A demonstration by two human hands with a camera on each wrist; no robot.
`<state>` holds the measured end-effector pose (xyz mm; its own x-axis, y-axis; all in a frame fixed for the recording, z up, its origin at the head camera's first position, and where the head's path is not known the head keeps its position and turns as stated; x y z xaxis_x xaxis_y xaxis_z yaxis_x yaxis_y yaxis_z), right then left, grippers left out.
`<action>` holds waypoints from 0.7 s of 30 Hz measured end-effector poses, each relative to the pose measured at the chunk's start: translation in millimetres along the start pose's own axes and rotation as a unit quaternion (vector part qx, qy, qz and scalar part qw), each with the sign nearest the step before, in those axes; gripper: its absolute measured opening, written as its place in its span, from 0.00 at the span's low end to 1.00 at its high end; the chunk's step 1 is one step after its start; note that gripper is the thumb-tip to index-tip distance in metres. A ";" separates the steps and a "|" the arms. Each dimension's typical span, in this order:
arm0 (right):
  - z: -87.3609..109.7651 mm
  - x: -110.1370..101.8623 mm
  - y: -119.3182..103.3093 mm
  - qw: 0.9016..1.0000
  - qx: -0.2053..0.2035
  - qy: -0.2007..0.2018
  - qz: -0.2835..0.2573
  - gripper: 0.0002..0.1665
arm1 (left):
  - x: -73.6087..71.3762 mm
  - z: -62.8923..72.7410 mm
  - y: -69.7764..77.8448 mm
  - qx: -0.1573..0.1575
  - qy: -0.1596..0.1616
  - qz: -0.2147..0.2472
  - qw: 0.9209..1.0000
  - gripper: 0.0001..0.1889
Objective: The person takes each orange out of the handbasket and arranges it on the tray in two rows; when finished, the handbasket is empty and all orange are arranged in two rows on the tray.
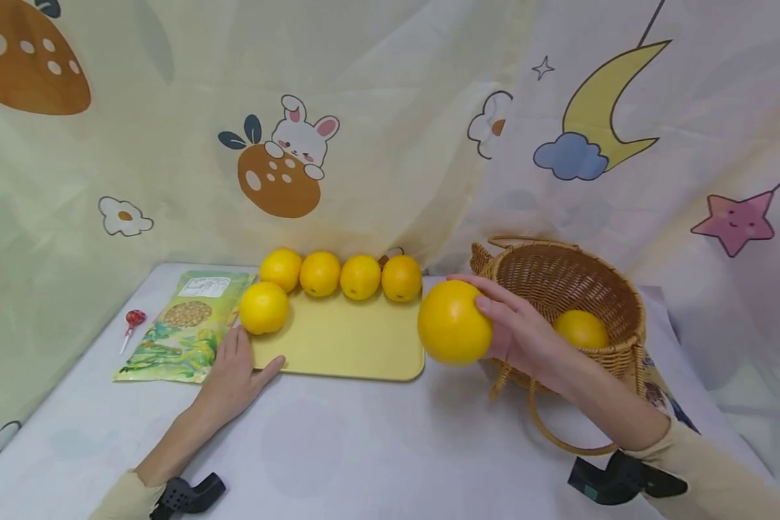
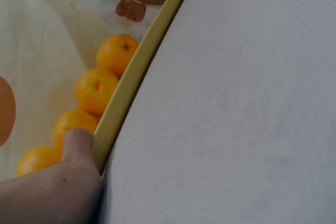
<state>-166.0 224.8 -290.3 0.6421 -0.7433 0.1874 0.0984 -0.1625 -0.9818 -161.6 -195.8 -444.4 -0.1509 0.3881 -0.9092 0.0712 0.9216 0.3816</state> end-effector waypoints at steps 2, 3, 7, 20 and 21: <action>-0.8 3.9 5.8 0.999 0.003 -0.017 -0.030 0.25 | -0.3 0.1 0.0 0.000 -0.001 0.003 1.000 0.53; -1.5 5.7 8.4 0.999 0.004 -0.022 -0.038 0.25 | -0.6 0.2 0.0 0.000 -0.003 0.002 1.000 0.53; -7.1 12.5 18.3 0.999 0.001 -0.031 -0.032 0.30 | -2.7 0.5 -0.1 -0.003 -0.005 0.002 1.000 0.53; -40.6 58.0 35.4 0.997 -0.046 -0.041 0.043 0.42 | -1.7 -0.7 2.0 -0.003 -0.003 0.007 1.000 0.53; -42.7 61.2 36.4 0.998 -0.045 -0.031 0.044 0.41 | -1.4 -0.6 2.1 -0.004 -0.003 0.006 1.000 0.53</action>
<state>-155.5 145.7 -313.2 0.6913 -0.7163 0.0953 -0.0272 -0.1576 -0.9871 -161.8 -194.4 -442.2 -0.1435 0.3995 -0.9054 0.0657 0.9167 0.3941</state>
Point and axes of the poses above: each hand's wrist, its own z-axis away from the middle knuckle, its own x-axis out of the palm, y = z × x, the point moved 2 cm from there along -z, towards the middle knuckle, and after that the axes turned 2 degrees about y, right-handed, at the moved point
